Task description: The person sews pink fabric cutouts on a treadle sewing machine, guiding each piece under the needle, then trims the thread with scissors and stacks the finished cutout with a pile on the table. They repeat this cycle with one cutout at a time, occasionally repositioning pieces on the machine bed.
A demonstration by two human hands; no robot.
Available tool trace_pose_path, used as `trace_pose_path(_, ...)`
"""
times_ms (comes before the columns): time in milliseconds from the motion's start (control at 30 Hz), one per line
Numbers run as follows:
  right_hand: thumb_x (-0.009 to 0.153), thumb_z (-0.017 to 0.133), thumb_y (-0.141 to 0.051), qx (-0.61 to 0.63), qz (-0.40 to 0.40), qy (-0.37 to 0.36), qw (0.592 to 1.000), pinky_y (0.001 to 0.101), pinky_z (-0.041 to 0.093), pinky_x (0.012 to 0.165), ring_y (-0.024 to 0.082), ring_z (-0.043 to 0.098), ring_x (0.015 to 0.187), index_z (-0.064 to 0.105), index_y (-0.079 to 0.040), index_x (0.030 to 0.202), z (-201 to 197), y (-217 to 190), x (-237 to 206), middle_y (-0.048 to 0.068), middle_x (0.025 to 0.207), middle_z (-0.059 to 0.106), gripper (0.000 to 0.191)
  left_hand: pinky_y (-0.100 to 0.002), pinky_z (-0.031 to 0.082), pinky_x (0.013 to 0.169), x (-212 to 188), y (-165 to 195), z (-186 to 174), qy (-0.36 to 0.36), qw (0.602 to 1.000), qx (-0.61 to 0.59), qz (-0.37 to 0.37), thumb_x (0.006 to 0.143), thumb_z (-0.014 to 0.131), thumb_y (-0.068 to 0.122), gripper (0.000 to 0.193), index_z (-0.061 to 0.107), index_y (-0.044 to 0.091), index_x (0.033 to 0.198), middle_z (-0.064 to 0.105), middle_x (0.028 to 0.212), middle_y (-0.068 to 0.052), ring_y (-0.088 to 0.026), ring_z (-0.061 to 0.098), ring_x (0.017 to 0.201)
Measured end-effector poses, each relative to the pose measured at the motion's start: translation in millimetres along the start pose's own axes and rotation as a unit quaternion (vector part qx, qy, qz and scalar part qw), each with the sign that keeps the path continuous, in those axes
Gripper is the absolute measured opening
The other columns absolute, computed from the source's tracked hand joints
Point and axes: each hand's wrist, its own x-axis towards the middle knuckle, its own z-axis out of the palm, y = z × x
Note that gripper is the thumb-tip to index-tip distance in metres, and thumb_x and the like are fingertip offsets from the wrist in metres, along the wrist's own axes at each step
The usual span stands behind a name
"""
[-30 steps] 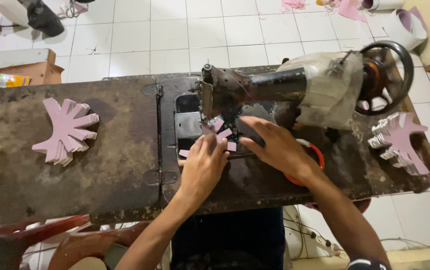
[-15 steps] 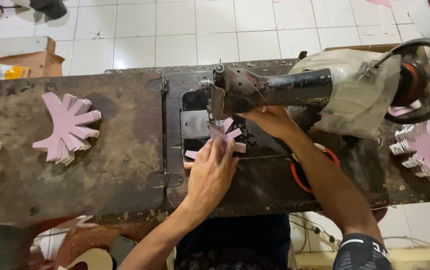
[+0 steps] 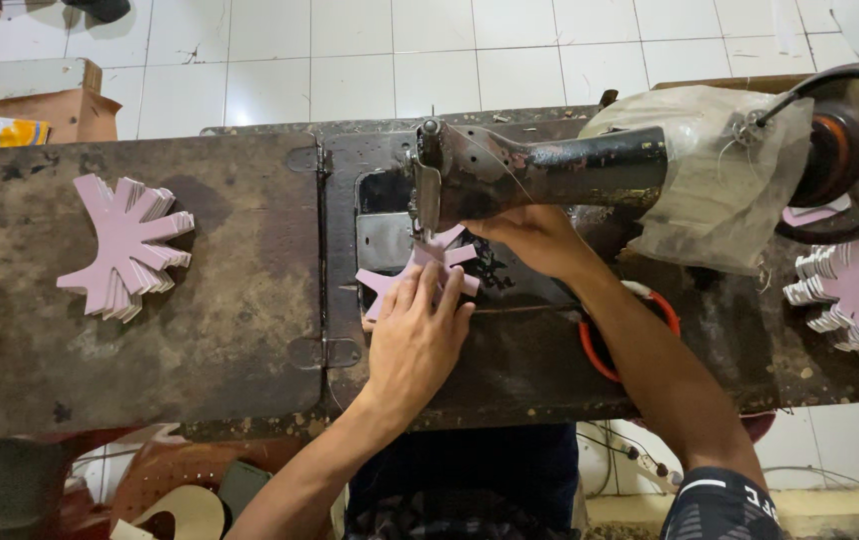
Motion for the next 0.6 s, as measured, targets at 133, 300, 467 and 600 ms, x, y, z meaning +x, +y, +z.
trace_pose_path(133,0.097,0.072,-0.023,-0.015,0.011,0.0,1.0,0.0218,0.052,0.077,0.004,0.065,0.087,0.081,-0.003,0.109,-0.6,3.3,1.1,-0.001,0.096,0.078,0.025,-0.047,0.044,0.097,4.2,-3.6,-1.6,-0.005,1.0,-0.017,-0.017,0.093,0.071,0.032,0.034,0.067,0.004,0.112,0.06,0.128,-0.021,-0.037,0.056,0.119)
trace_pose_path(300,0.096,0.072,-0.024,-0.011,0.019,0.002,1.0,0.0216,0.049,0.073,0.004,0.063,0.085,0.08,-0.004,0.109,0.1,1.4,0.3,0.0,0.095,0.077,0.025,-0.048,0.044,0.103,3.0,-17.7,-8.4,0.001,1.0,-0.007,-0.009,0.09,0.072,0.023,0.028,0.066,0.004,0.109,0.06,0.126,-0.022,-0.039,0.056,0.121)
trace_pose_path(467,0.1,0.072,-0.025,-0.058,0.083,-0.002,0.995,0.0275,0.037,0.061,0.012,0.048,0.071,0.084,-0.007,0.113,1.3,-8.3,-1.0,0.006,0.072,0.061,0.025,-0.048,0.043,0.103,5.8,-44.0,-9.8,-0.043,0.998,0.022,-0.031,0.077,0.071,0.012,0.042,0.063,-0.006,0.115,0.059,0.126,-0.026,-0.039,0.056,0.12)
trace_pose_path(600,0.094,0.071,-0.032,-0.058,0.026,0.003,0.998,0.022,0.051,0.066,0.004,0.066,0.078,0.08,-0.01,0.109,4.6,-17.5,-0.8,-0.003,0.089,0.079,0.028,-0.047,0.043,0.109,15.1,-72.3,-4.0,-0.045,0.998,-0.024,-0.019,0.079,0.068,0.005,0.04,0.061,-0.003,0.117,0.061,0.132,-0.023,-0.038,0.056,0.128)
